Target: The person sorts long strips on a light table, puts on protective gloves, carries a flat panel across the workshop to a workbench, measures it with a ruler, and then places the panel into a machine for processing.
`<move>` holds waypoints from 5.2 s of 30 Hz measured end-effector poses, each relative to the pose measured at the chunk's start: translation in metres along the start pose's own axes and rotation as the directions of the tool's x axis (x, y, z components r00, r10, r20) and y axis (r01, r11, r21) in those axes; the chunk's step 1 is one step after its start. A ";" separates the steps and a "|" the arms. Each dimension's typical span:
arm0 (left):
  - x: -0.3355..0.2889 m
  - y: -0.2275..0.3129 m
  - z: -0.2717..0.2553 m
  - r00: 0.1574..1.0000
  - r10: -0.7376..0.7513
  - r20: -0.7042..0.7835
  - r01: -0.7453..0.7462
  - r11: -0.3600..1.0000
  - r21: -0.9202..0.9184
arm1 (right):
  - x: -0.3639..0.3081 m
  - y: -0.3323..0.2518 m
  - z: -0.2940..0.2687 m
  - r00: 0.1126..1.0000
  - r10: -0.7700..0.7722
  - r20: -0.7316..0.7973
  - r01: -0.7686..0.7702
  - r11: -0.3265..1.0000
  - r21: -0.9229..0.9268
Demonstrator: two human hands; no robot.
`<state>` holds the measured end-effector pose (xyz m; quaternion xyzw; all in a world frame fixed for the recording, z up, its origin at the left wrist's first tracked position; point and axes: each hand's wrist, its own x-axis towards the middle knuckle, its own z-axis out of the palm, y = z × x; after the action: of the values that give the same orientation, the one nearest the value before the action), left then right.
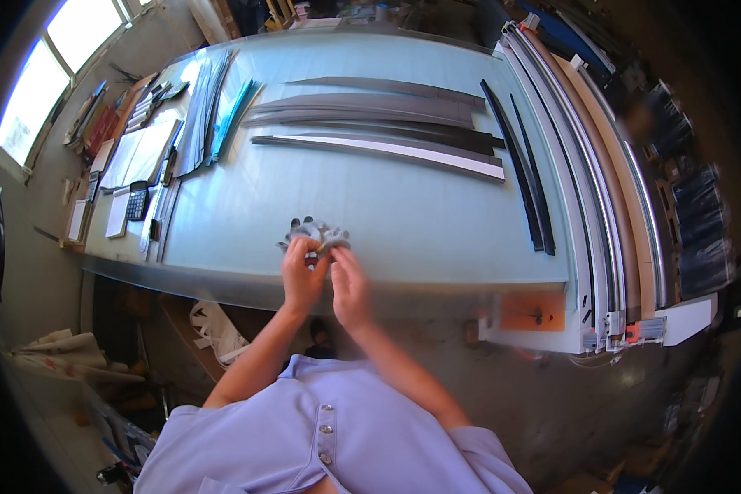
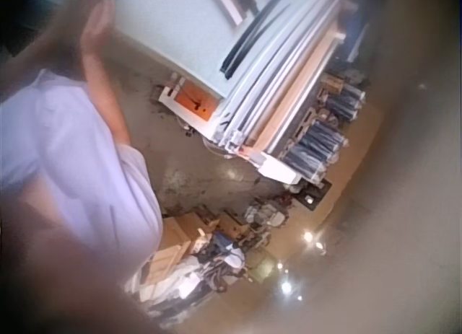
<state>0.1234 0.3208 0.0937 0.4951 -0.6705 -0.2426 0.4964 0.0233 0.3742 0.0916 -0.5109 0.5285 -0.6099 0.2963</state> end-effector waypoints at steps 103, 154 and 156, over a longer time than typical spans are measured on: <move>-0.036 0.081 0.042 0.804 -0.257 0.536 0.372 0.921 -0.117 | 0.064 0.034 -0.056 0.571 0.814 0.110 -0.732 0.443 0.517; -0.063 0.012 -0.030 0.319 -0.043 0.947 0.841 0.473 -0.262 | -0.111 -0.056 -0.067 0.762 0.644 0.075 -0.609 0.671 0.424; -0.093 0.031 -0.001 0.165 0.093 0.982 0.870 0.456 -0.190 | -0.160 -0.023 -0.104 0.830 0.556 -0.032 -0.365 0.587 0.722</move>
<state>0.1125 0.4168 0.0799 0.1713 -0.4550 -0.8711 0.0690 -0.0216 0.5599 0.0722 -0.1237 0.4107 -0.7222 0.5427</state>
